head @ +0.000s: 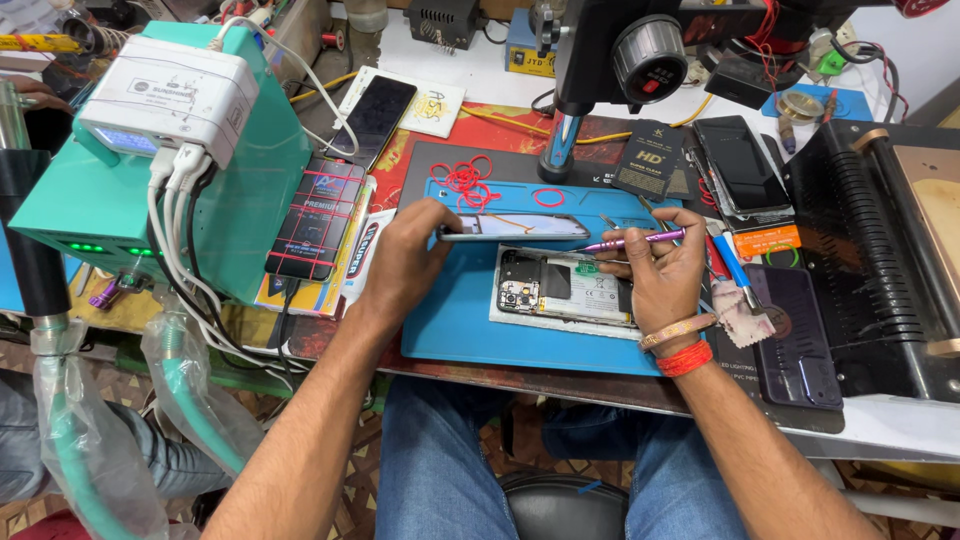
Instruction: The person repairs a smartphone at a workbench. They handle the opened phone body, use a purple-handled screwdriver on internal components, pry off and reposition the back cover, press the battery and internal parts, and repeatedly fit the frame and cover together while working on the blue mat.
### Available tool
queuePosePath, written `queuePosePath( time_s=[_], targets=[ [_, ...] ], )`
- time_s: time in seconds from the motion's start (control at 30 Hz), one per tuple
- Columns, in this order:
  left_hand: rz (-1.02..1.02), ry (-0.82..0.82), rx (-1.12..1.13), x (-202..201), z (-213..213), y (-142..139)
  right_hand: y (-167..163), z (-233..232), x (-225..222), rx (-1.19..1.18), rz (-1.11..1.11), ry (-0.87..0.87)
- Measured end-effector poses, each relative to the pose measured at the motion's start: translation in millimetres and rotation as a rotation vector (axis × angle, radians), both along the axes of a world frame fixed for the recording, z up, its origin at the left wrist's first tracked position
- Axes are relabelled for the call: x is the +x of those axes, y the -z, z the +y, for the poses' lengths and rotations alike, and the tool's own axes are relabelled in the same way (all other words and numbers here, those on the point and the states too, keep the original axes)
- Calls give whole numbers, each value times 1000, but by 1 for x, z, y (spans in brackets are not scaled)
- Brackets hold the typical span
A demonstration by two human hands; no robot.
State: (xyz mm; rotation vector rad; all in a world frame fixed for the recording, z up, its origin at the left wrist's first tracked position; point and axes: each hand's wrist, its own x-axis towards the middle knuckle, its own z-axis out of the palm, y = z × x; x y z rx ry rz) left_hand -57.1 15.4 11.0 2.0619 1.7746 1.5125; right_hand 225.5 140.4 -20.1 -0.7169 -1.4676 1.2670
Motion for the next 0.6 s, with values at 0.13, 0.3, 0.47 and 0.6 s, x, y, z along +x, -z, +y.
queuePosePath(
  time_s=[0.13,0.3,0.47,0.6],
  targets=[
    [-45,-14,-28,0,5,5,0,0,1,-5,0,-1],
    [-203,-89,-95,-2,20,10,1,1,0,-6,10,-5],
    [-497,-115,-235,-5,37,12,0,1,0,-13,1,-4],
    [-548,-96,-233,-5,40,13,0,0,0,-9,11,-6]
  ],
)
